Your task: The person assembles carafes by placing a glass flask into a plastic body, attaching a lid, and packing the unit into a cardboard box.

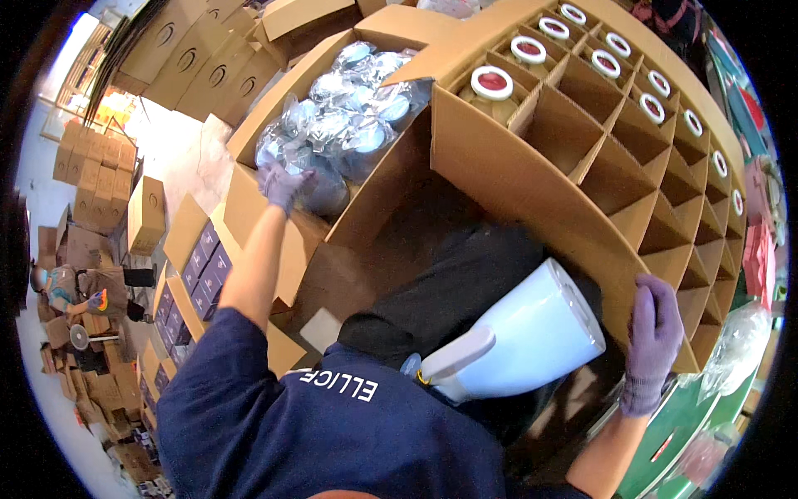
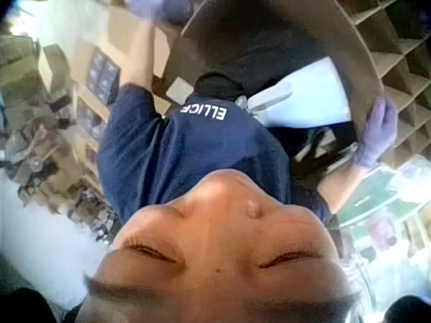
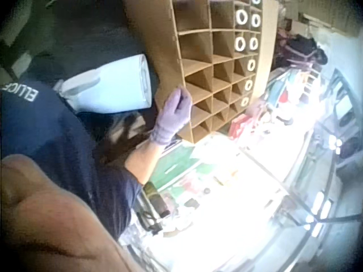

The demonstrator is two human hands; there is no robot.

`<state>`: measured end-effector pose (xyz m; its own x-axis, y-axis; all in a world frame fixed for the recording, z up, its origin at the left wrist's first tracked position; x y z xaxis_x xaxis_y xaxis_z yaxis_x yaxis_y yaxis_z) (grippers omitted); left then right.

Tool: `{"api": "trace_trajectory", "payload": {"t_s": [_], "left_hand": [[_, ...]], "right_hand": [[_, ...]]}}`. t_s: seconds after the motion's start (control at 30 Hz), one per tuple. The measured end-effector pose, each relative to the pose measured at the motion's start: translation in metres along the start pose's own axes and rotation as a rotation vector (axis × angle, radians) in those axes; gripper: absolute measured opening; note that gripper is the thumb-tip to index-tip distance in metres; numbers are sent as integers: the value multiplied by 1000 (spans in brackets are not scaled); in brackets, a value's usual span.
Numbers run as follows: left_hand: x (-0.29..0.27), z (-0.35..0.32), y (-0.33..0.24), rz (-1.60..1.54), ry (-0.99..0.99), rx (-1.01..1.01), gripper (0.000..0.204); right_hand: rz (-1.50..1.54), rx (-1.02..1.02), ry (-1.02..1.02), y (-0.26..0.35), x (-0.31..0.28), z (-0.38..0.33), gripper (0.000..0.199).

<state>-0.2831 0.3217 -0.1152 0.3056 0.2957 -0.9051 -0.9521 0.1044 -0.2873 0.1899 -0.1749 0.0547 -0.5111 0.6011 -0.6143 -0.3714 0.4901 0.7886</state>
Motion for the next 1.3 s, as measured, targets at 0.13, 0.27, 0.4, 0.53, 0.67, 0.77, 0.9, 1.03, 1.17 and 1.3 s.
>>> {"api": "trace_trajectory", "payload": {"t_s": [0.13, 0.27, 0.4, 0.53, 0.67, 0.77, 0.9, 1.03, 1.17, 1.3], "left_hand": [[-68, 50, -114, -608, 93, 261, 36], [-224, -60, -316, -972, 672, 706, 33], [-309, -141, -419, -1439, 1223, 1195, 23], [-319, -115, -367, -1280, 280, 1423, 121], [-212, -199, -411, -915, 366, 1410, 120], [-188, -212, -449, -1192, 446, 1182, 67], [-192, -204, -474, -1731, 901, 935, 54], [-165, -245, -490, -1395, 823, 1427, 108], [-131, -266, -518, -618, 423, 1534, 132], [-115, -258, -530, -358, 666, 1674, 121]], "right_hand": [[-60, -223, -18, 37, 20, -17, 32], [204, -496, 198, 126, 63, -1, 103], [561, -636, 83, 193, 55, 38, 39], [-387, -983, -482, 159, -65, 48, 45], [763, -355, -183, 128, -85, 88, 31], [1273, -426, 120, 108, -95, 100, 34], [770, -709, -193, 69, -119, 37, 75], [-468, -513, -405, -4, -63, 6, 98], [-575, -398, -177, -52, -19, 40, 52], [398, -270, -316, -54, -44, 28, 15]]}}
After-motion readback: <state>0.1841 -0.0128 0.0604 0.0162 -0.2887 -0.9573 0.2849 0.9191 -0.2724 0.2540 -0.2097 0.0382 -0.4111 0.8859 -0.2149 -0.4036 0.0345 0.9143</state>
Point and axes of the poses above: each hand's wrist, its own z-axis towards the middle knuckle, its own x-axis out of the palm, y = z × x, the point moved 7 cm from there along z, towards the middle knuckle, and after that the axes turned 2 degrees about y, right-handed, at the moved point
